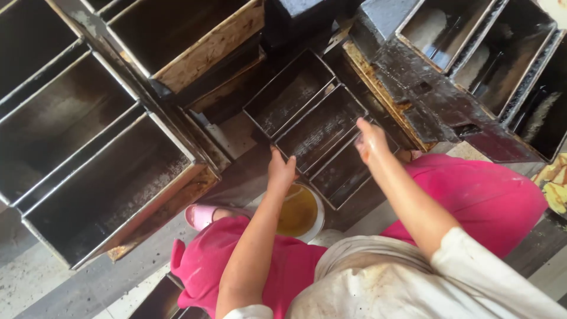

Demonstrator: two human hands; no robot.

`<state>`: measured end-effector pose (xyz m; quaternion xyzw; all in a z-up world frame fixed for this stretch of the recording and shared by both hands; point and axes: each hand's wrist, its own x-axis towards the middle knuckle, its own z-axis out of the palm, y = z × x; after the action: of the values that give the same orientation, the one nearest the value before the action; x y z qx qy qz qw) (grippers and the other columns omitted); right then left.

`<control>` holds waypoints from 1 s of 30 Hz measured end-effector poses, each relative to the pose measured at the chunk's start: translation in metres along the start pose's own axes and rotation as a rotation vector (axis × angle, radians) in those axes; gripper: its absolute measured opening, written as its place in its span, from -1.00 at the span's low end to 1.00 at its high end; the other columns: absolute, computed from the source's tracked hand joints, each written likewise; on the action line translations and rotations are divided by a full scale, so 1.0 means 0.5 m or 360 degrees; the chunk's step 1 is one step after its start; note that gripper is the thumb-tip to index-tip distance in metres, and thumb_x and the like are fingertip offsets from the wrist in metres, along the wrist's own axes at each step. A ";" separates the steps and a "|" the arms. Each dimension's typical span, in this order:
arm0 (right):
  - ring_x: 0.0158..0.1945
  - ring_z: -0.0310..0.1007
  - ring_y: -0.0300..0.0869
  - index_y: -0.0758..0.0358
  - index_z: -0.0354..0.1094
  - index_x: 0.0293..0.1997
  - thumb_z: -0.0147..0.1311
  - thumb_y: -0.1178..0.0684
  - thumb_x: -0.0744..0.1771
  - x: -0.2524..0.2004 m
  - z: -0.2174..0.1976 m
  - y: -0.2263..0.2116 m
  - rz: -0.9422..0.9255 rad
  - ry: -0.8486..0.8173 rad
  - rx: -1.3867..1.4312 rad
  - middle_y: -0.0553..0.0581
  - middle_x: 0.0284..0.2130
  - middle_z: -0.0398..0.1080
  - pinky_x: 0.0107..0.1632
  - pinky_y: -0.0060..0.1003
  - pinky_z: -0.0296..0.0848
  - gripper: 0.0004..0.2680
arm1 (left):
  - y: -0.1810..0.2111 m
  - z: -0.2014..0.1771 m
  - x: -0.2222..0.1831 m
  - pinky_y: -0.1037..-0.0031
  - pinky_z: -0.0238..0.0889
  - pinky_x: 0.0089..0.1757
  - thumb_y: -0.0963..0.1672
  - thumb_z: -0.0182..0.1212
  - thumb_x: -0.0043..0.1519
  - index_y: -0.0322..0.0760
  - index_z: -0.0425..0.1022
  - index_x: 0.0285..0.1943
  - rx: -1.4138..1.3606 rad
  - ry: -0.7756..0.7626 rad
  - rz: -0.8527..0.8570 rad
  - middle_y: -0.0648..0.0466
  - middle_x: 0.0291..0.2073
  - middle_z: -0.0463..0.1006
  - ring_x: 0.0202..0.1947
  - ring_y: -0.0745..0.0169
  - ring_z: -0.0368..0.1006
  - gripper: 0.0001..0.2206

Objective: Greasing rectangular bread pans with oil using a cloth.

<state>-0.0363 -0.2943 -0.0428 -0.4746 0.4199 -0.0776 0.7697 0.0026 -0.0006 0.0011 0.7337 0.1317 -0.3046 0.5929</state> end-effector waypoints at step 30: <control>-0.02 0.44 0.08 0.42 0.43 -0.08 0.03 0.07 0.32 -0.143 0.064 -0.220 -0.1909 -0.0979 -0.3192 0.25 -0.10 0.38 0.06 -0.05 0.45 -0.79 | 0.018 -0.012 0.006 0.33 0.58 -0.41 -0.14 0.17 0.26 -0.17 -0.22 0.61 0.0052 0.0066 0.0061 -0.19 -0.07 0.59 -0.34 0.05 0.62 -0.24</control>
<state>-0.0281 -0.2949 0.0919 -0.9789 -0.1944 0.0541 -0.0315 0.0115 0.0023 0.0071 0.7518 0.1249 -0.2799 0.5838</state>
